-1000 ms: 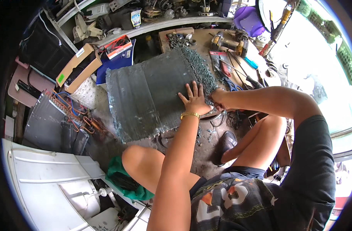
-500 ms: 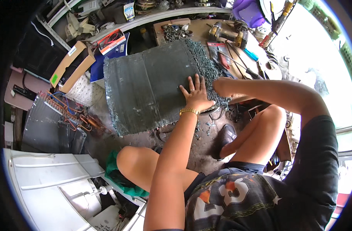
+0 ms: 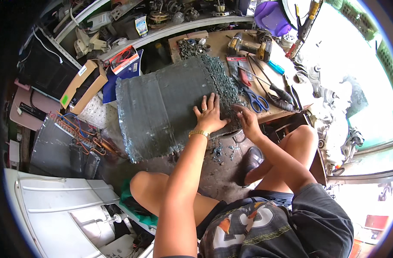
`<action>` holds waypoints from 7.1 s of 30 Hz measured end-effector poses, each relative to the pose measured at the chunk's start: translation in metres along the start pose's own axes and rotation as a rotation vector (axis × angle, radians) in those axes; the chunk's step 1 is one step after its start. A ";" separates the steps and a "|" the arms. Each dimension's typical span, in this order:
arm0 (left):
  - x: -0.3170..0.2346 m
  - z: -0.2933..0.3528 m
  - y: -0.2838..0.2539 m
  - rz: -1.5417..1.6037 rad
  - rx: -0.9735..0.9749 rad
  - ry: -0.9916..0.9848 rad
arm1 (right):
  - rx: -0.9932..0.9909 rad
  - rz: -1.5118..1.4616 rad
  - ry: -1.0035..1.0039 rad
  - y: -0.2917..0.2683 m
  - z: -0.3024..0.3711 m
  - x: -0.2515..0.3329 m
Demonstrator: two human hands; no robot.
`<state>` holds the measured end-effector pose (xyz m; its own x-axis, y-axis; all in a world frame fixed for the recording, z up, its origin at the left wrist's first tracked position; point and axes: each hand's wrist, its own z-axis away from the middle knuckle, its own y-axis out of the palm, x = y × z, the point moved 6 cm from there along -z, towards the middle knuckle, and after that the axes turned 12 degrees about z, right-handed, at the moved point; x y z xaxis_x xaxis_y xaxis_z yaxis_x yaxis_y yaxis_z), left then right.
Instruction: The person strips aluminum fins from an air conditioner condenser unit using a flathead screwdriver and pliers to expose the copper tubing.
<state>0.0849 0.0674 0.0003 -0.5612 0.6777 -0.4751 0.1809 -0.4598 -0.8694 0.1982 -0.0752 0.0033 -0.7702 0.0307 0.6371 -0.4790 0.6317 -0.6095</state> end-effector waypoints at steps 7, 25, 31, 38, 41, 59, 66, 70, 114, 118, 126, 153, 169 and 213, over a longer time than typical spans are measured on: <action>0.004 -0.002 0.003 -0.009 0.002 0.000 | 0.002 -0.519 0.223 0.038 -0.073 -0.017; 0.005 -0.003 0.004 -0.024 -0.042 0.047 | -0.270 -0.570 0.453 0.043 -0.084 -0.010; 0.001 -0.004 0.001 0.022 -0.032 0.047 | -0.194 -0.592 0.525 0.055 -0.105 -0.033; 0.001 -0.021 -0.018 0.016 -0.213 0.108 | -0.128 -0.711 0.542 0.064 -0.110 -0.049; 0.001 -0.035 -0.030 -0.028 -0.449 0.152 | -0.224 -0.692 0.582 0.061 -0.101 -0.045; 0.008 -0.067 -0.031 0.050 -0.721 -0.120 | -0.026 -0.813 0.589 0.052 -0.091 -0.012; 0.005 -0.064 -0.032 0.022 -0.721 -0.120 | -0.058 -0.685 0.418 -0.003 -0.129 0.047; 0.000 -0.070 -0.029 -0.022 -0.637 -0.100 | -0.002 -0.637 0.392 -0.031 -0.147 0.061; -0.008 -0.137 -0.085 0.127 -0.747 -0.110 | -0.276 -0.832 0.410 -0.052 -0.153 0.082; -0.013 -0.133 -0.090 0.110 -0.735 -0.105 | -0.277 -0.863 0.327 -0.060 -0.154 0.099; -0.021 -0.124 -0.099 0.100 -0.834 -0.072 | -0.295 -0.860 0.311 -0.096 -0.189 0.121; 0.027 -0.136 -0.058 0.021 -0.694 -0.072 | -0.409 -0.720 0.546 0.018 -0.363 -0.068; 0.021 -0.138 -0.061 0.059 -0.677 -0.104 | -0.383 -0.800 0.261 0.006 -0.277 -0.019; 0.009 -0.135 -0.069 0.015 -0.713 0.023 | 0.072 -0.123 -0.256 0.082 -0.351 0.023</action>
<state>0.1760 0.1826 0.0375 -0.5389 0.6894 -0.4840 0.6773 0.0130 -0.7356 0.2889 0.2492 0.1334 -0.7814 -0.2453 0.5738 -0.5970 0.5616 -0.5729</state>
